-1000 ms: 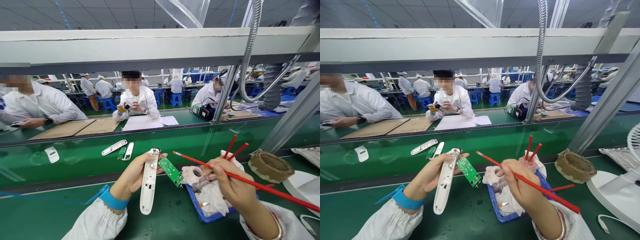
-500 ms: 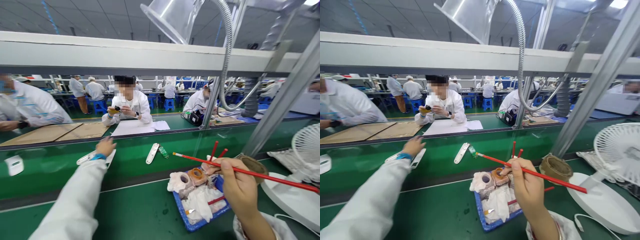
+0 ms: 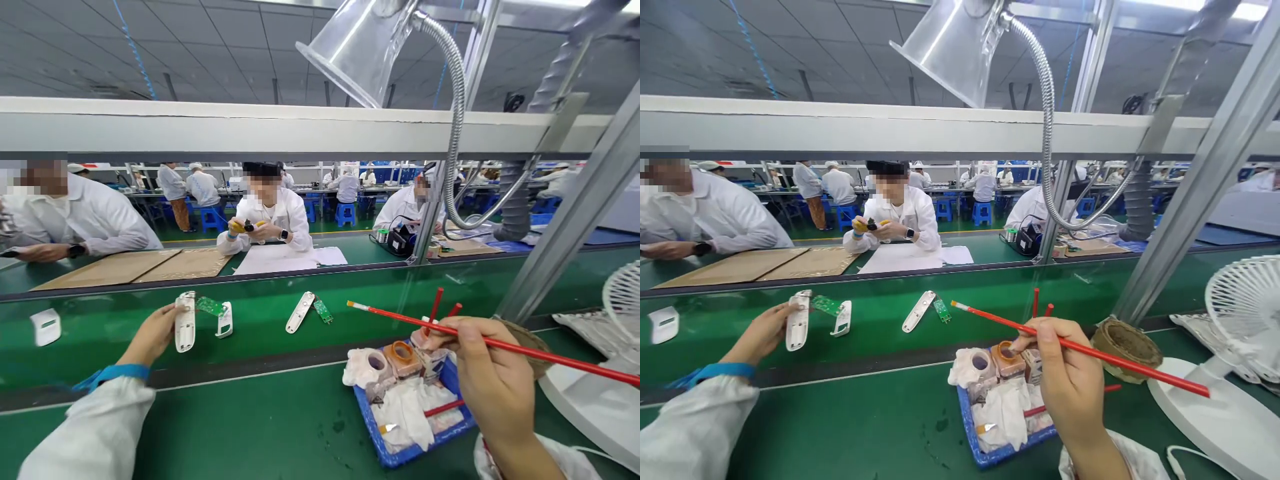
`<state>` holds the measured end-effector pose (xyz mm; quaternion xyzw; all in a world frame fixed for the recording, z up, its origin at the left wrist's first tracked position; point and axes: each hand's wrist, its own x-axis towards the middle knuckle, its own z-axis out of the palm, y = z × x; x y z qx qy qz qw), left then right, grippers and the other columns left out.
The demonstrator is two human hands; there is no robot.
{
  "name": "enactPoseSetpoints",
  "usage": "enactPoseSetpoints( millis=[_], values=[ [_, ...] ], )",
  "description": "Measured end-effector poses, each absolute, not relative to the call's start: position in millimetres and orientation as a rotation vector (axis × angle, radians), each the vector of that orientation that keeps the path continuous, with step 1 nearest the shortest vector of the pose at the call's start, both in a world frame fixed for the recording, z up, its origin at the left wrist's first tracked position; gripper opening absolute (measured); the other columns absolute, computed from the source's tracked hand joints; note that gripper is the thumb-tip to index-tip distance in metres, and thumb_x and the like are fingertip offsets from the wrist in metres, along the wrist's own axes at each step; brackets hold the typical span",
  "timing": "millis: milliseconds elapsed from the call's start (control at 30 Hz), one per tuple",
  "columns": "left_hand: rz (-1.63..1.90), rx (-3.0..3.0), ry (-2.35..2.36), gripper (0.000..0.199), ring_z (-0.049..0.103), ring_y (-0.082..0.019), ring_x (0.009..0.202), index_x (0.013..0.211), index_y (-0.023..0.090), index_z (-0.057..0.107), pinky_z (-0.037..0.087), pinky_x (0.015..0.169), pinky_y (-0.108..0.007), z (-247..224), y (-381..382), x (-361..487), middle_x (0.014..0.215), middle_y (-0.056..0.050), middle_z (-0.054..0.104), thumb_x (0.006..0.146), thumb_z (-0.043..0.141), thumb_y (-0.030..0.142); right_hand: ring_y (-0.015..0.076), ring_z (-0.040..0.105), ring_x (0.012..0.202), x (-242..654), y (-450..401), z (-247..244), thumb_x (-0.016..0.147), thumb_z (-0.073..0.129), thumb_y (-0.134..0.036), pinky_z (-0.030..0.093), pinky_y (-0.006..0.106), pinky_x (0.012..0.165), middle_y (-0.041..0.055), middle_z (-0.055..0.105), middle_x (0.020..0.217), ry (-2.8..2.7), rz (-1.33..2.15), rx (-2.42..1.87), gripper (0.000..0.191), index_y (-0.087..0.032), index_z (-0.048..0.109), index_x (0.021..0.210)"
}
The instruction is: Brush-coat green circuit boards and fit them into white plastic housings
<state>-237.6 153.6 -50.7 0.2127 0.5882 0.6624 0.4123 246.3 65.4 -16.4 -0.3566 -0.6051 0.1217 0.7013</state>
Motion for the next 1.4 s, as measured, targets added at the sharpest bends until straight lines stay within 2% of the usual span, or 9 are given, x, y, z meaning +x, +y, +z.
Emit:
enactPoseSetpoints(
  millis=[100, 200, 300, 367, 500, 633, 900, 1133, 1400],
  values=[
    [1.702, 0.466, 1.310, 0.021, 0.059, -0.011, 0.053, 0.079, 0.014, 0.057, 0.051, 0.050, -0.019, -50, 136, -210, 0.064, -0.002, 0.063, 0.081, 0.040, 0.001, 0.0159, 0.065, 0.062, 236, 62, -10, 0.090, 0.049, -0.023, 0.056, 0.028, 0.057, 0.0018, 0.063, 0.067, -1.347, 0.374, -0.769, 0.010, -0.020, 0.058, 0.086],
    [1.640, 0.417, 1.143, 0.019, 0.061, -0.014, 0.054, 0.073, 0.016, 0.054, 0.056, 0.059, -0.028, -51, 117, -167, 0.057, -0.001, 0.059, 0.076, 0.043, 0.001, 0.0160, 0.067, 0.067, 224, 57, -8, 0.087, 0.053, -0.020, 0.059, 0.028, 0.060, 0.0041, 0.066, 0.080, -1.419, 0.425, -0.701, 0.003, -0.020, 0.055, 0.088],
    [1.551, 0.421, 1.024, 0.017, 0.067, -0.022, 0.075, 0.082, 0.014, 0.057, 0.056, 0.075, -0.039, -48, 103, -119, 0.075, -0.007, 0.066, 0.074, 0.048, 0.001, 0.0170, 0.068, 0.075, 214, 52, -12, 0.087, 0.052, -0.017, 0.060, 0.031, 0.063, 0.0063, 0.065, 0.096, -1.519, 0.558, -0.633, 0.008, -0.022, 0.051, 0.093],
    [1.446, 0.438, 0.943, 0.019, 0.067, -0.023, 0.083, 0.090, 0.011, 0.058, 0.055, 0.080, -0.040, -44, 97, -90, 0.084, -0.010, 0.068, 0.075, 0.051, 0.003, 0.0170, 0.068, 0.079, 211, 49, -16, 0.088, 0.051, -0.016, 0.059, 0.032, 0.068, 0.0064, 0.064, 0.100, -1.610, 0.582, -0.650, 0.009, -0.023, 0.050, 0.093],
    [1.251, 0.484, 0.904, 0.016, 0.068, -0.024, 0.080, 0.091, 0.008, 0.059, 0.054, 0.082, -0.039, -35, 88, -47, 0.083, -0.012, 0.068, 0.075, 0.055, 0.006, 0.0175, 0.065, 0.085, 210, 46, -19, 0.088, 0.050, -0.019, 0.054, 0.034, 0.075, 0.0045, 0.065, 0.098, -1.802, 0.492, -0.741, 0.007, -0.024, 0.052, 0.092],
    [1.200, 0.551, 0.849, 0.015, 0.067, -0.022, 0.078, 0.088, 0.007, 0.061, 0.052, 0.085, -0.038, -30, 82, -26, 0.082, -0.012, 0.068, 0.073, 0.056, 0.006, 0.0157, 0.065, 0.086, 211, 46, -16, 0.088, 0.049, -0.019, 0.052, 0.030, 0.073, 0.0011, 0.066, 0.097, -1.891, 0.397, -0.785, 0.007, -0.025, 0.053, 0.089],
    [1.247, 0.771, 0.864, 0.016, 0.060, -0.014, 0.066, 0.088, 0.011, 0.063, 0.052, 0.071, -0.028, -23, 69, -20, 0.079, -0.006, 0.065, 0.072, 0.060, 0.008, 0.0136, 0.065, 0.085, 213, 45, -18, 0.086, 0.051, -0.017, 0.052, 0.024, 0.071, 0.0002, 0.067, 0.096, -1.900, 0.177, -0.735, 0.011, -0.026, 0.051, 0.092],
    [1.223, 0.775, 0.864, 0.016, 0.063, -0.018, 0.078, 0.089, 0.012, 0.063, 0.050, 0.083, -0.033, -23, 69, -21, 0.084, -0.007, 0.066, 0.073, 0.061, 0.010, 0.0165, 0.067, 0.083, 214, 45, -16, 0.084, 0.053, -0.017, 0.054, 0.027, 0.073, 0.0028, 0.068, 0.095, -1.919, 0.055, -0.753, 0.011, -0.025, 0.051, 0.092],
    [1.236, 0.685, 0.932, 0.016, 0.066, -0.022, 0.077, 0.088, 0.010, 0.062, 0.054, 0.079, -0.033, -28, 79, -28, 0.081, -0.010, 0.067, 0.072, 0.061, 0.006, 0.0178, 0.068, 0.080, 225, 54, -18, 0.080, 0.056, -0.007, 0.057, 0.032, 0.072, 0.0046, 0.066, 0.097, -1.656, 0.250, -0.668, 0.019, -0.023, 0.055, 0.091]
  ],
)
